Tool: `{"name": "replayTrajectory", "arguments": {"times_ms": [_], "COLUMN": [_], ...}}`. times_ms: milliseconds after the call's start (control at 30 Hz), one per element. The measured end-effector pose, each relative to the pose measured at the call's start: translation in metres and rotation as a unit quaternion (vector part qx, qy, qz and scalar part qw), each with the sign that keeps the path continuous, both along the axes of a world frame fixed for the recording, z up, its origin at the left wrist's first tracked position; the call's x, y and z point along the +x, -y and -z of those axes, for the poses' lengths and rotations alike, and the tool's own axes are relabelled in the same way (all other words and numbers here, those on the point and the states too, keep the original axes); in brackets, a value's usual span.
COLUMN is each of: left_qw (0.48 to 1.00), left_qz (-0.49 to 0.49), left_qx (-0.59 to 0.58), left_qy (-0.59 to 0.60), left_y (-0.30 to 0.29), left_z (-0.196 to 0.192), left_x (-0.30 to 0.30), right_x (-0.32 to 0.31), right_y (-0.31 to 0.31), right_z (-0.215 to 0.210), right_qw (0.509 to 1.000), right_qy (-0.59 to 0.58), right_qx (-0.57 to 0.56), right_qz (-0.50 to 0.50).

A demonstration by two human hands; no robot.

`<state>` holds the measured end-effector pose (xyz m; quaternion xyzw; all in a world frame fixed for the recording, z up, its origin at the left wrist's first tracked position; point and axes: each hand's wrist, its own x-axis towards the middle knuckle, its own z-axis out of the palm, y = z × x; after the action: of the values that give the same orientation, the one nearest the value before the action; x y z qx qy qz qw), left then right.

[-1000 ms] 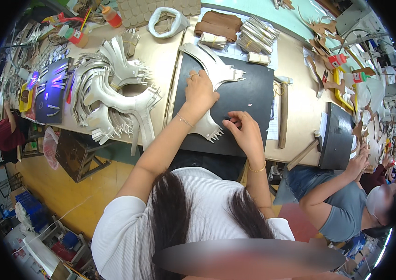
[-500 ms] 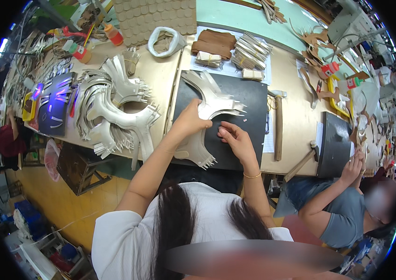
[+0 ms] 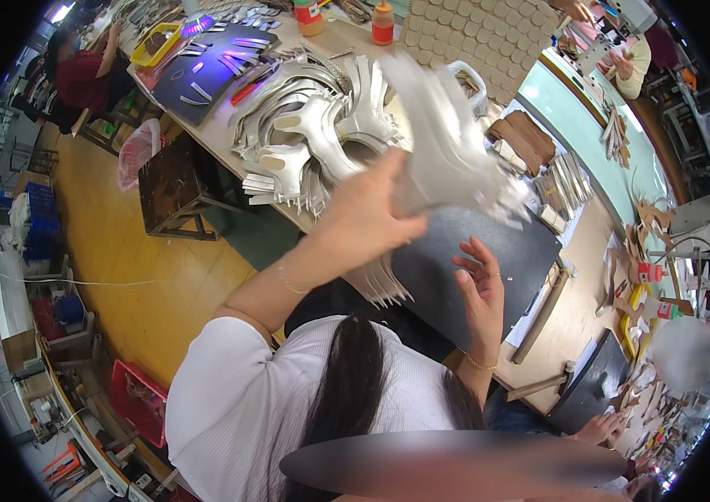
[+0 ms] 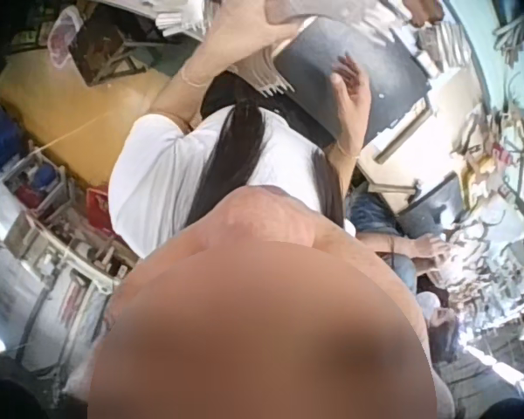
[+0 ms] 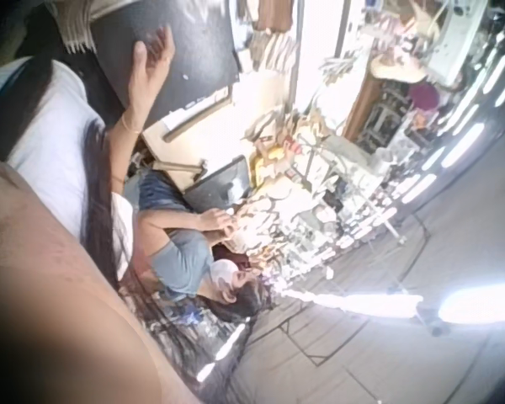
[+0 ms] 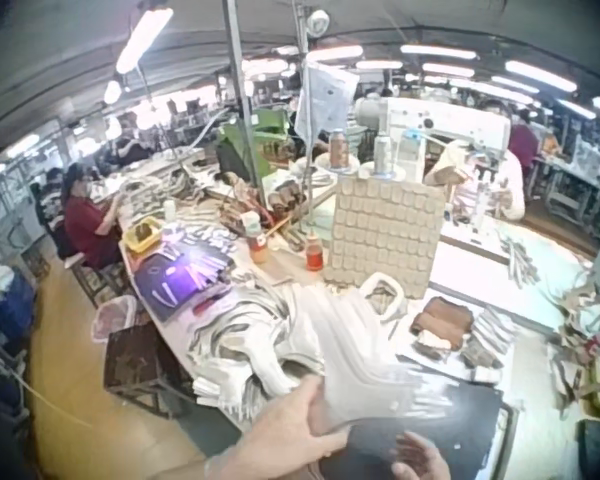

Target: The person repeatedly picks up white plastic decorative pieces, smooths their edges by hand, and stacks them. She then gathers a stack, wraps it with a rubber band, and uses scissors to cut a white string, placing the cut piece on the table.

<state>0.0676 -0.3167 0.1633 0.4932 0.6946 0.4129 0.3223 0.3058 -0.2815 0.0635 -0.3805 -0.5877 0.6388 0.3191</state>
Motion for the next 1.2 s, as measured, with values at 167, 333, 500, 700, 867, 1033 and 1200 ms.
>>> {"name": "replayTrajectory", "arguments": {"times_ms": [167,333,500,700,867,1033,1200], "left_qw": [0.977,0.947,0.913,0.882,0.877,0.823,0.801], "left_qz": [-0.147,-0.159,-0.211,-0.192,-0.215,-0.231,-0.223], "left_qx": [0.079,0.162,0.217,0.254,0.089,-0.01,0.012], "left_qy": [0.134,0.226,0.273,0.346,0.42,0.519,0.555], "left_y": [0.011,0.014,0.013,0.014,0.025,0.034,0.018], "left_z": [-0.006,0.023,0.054,0.082,0.097,0.111,0.141], "left_x": [-0.054,-0.066,-0.052,-0.053,-0.069,-0.081,-0.088], "right_x": [-0.017,-0.063,-0.136,-0.185,-0.21,-0.212,-0.224], "right_y": [0.003,-0.009,-0.017,-0.037,-0.078,-0.063,-0.065], "right_z": [-0.004,-0.022,-0.047,-0.03,0.011,0.037,0.046], "right_qw": [1.0,0.997,0.915,0.904,0.875,0.85,0.876], "right_qy": [0.013,0.018,0.098,0.158,0.183,0.171,0.201], "right_qx": [-0.01,0.061,0.343,0.279,0.271,0.46,0.384], "right_qz": [-0.002,-0.04,-0.191,-0.283,-0.358,-0.192,-0.213]}}
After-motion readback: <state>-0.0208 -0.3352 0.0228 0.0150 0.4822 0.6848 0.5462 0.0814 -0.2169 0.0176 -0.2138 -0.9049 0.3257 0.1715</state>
